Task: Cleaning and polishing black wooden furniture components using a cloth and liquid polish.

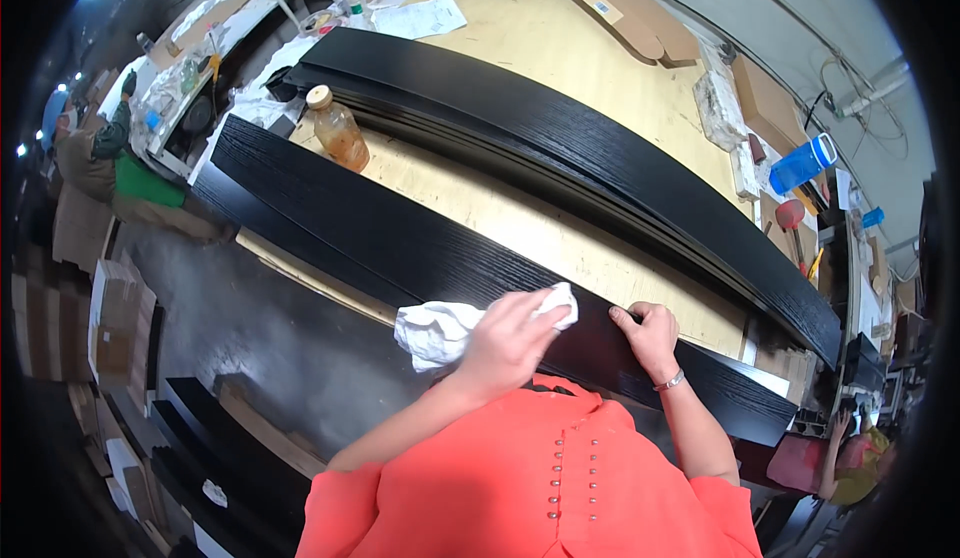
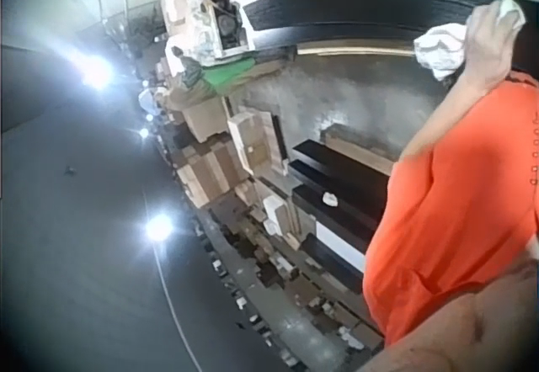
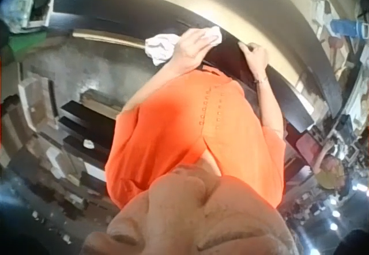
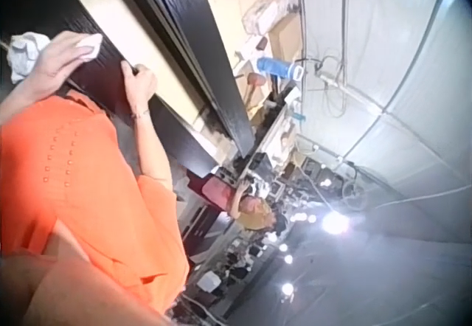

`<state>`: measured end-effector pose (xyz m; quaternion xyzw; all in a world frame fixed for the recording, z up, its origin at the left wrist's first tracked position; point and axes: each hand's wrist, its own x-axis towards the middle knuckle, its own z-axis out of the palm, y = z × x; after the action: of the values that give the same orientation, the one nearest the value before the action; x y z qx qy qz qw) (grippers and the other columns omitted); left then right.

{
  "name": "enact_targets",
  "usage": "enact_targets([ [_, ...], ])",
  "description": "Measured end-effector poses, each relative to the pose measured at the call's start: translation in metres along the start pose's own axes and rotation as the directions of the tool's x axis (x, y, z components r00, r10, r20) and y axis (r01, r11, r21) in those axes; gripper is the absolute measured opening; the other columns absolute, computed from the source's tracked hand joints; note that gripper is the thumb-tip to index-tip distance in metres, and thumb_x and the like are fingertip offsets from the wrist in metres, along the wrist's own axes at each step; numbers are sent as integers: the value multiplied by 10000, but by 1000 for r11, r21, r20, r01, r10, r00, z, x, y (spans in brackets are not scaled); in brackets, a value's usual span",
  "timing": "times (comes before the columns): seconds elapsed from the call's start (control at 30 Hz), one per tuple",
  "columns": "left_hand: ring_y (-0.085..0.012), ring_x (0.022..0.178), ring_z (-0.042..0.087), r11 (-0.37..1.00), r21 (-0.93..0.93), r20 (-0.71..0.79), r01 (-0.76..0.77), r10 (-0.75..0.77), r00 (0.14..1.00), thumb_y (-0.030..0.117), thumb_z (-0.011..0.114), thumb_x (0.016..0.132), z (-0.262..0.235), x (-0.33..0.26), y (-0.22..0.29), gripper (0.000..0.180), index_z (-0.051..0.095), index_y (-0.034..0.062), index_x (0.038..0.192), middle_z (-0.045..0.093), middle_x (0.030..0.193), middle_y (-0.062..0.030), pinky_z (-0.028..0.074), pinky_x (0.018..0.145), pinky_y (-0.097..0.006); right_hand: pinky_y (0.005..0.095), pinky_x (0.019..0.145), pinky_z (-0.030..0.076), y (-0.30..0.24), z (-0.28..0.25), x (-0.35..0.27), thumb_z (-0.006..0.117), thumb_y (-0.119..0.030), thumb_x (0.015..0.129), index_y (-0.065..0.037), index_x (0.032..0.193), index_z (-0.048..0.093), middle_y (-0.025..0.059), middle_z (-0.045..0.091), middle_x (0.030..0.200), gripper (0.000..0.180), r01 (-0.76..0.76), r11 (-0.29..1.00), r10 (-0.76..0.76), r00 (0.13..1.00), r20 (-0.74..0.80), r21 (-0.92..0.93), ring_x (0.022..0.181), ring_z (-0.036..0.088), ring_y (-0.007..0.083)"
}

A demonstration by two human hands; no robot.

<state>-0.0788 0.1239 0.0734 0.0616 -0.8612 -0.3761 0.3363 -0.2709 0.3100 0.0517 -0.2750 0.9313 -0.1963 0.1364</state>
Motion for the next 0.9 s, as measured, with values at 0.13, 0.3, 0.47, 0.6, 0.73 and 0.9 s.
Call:
enact_targets([
  [0.13,-325,1294,492,979,158,404,-130,56,913,195,734,814,21,-17,-16,584,555,138,1367,524,1434,-114,336,1100,-563,452,574,445,6,0,-5,735,-524,807,-24,634,661,179,540,529,534,18,1000,-19,999,27,23,557,578,364],
  [0.3,-329,1187,527,731,679,26,59,-105,994,113,634,780,-89,-8,-118,527,571,62,1301,570,1284,-130,334,1032,-545,441,566,440,13,-1,-6,740,-512,803,-24,632,661,171,539,519,523,-3,1000,2,999,44,14,540,572,357],
  [0.47,-324,1063,679,329,196,-843,924,-424,330,104,545,936,-297,-104,-234,382,637,70,1305,702,1187,-190,512,941,-407,401,560,439,3,-11,-11,758,-481,801,-31,640,684,142,539,509,484,-87,993,77,990,115,77,515,569,301],
  [0.6,-258,1078,666,597,115,-773,794,-449,449,46,508,961,-324,-132,-235,387,597,-18,1332,691,1220,-157,499,951,-372,383,529,421,-6,-38,-14,763,-438,818,-22,661,698,129,528,497,450,-66,987,54,995,88,148,477,546,246],
  [0.73,-253,1128,637,698,176,-669,694,-433,604,91,558,974,-309,-88,-243,393,578,-25,1348,671,1252,-169,459,1008,-354,345,512,377,-13,-75,7,754,-387,837,3,668,676,86,479,491,432,22,968,-32,999,37,248,485,468,137],
  [0.9,-387,900,609,636,756,-58,156,-173,983,71,598,787,-123,-30,-175,122,650,29,888,654,906,-182,475,760,-510,304,497,241,-28,-109,26,741,-318,892,-20,590,556,-71,364,552,463,91,921,-86,996,-29,380,561,328,41],
])
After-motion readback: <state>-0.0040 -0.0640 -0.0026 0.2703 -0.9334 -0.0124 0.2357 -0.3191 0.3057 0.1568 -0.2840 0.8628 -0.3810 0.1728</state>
